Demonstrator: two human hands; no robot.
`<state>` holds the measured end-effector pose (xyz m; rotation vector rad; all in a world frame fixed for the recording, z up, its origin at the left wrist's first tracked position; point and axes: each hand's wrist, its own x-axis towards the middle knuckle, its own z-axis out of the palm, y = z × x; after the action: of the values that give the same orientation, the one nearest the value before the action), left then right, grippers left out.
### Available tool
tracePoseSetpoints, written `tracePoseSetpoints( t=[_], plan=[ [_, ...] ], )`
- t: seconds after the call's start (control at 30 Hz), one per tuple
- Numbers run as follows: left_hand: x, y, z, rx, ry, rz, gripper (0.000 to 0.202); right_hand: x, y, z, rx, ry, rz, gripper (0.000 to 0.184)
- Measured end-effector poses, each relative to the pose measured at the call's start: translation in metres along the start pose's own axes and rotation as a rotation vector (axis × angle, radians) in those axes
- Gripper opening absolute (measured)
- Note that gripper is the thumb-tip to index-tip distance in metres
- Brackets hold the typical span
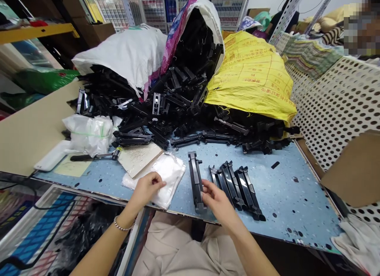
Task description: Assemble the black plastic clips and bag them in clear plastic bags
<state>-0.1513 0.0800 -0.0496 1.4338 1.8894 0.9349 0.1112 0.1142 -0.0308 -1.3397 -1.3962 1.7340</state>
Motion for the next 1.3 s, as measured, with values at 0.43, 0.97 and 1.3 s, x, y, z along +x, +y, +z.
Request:
tracePoseSetpoints(
  t=[0.43,0.97,1.3],
  plan=[
    [-0.006,-0.004,-0.012,0.157,0.048,0.195,0.033,0.022,-0.002,0.075,0.671,-0.069,0.010,0.030],
    [-0.076,0.049,-0.004,-0.009,-0.235,0.549,0.056,0.005,0.007,0.069,0.742,-0.355,0.210,0.015],
    [-0.083,0.039,-0.024,-0.011,0.053,0.498,0.026,-0.021,-0.003,0.068,1.058,-0.455,0.369,0.030]
  ],
)
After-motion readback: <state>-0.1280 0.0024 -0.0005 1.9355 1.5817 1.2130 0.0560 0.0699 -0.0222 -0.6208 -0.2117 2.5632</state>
